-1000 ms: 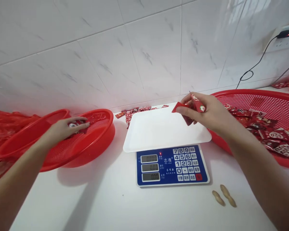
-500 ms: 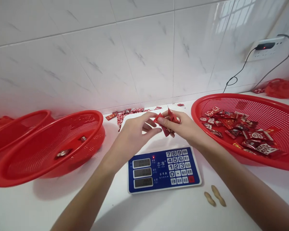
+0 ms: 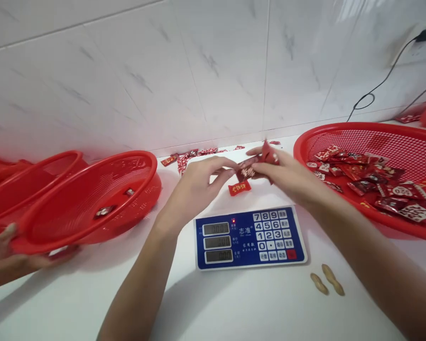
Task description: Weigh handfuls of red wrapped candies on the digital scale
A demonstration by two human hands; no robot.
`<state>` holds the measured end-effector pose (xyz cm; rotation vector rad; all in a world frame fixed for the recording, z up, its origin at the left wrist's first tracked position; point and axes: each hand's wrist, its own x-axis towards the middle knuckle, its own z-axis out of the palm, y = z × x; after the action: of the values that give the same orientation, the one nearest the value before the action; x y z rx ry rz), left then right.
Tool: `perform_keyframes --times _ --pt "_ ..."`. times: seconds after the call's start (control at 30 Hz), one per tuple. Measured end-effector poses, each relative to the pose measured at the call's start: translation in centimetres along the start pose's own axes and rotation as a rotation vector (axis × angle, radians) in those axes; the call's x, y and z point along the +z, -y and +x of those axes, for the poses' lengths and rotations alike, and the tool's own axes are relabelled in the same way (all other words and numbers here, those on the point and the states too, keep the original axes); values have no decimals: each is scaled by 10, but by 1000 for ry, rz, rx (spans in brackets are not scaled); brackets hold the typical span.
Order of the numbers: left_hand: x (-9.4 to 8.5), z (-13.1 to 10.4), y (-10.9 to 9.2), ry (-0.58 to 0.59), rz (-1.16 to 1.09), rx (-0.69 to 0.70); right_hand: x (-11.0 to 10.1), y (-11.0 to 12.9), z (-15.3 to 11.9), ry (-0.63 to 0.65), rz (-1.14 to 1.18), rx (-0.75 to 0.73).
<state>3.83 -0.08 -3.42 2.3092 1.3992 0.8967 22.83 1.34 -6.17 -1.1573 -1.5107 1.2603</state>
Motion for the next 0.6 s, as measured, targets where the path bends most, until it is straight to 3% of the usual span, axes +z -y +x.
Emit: perform_keyframes --times 0.17,0.23,0.43,0.6 --pt "-5 -3 0 181 31 16 -12 21 -6 -247 30 -40" --pt "-2 -3 1 174 -10 -25 -16 21 -6 -297 28 -76" --pt "15 2 3 -6 -469 -55 -8 12 -8 -68 144 -174" --pt "19 5 4 -84 -395 19 -6 12 -10 -52 31 -222"
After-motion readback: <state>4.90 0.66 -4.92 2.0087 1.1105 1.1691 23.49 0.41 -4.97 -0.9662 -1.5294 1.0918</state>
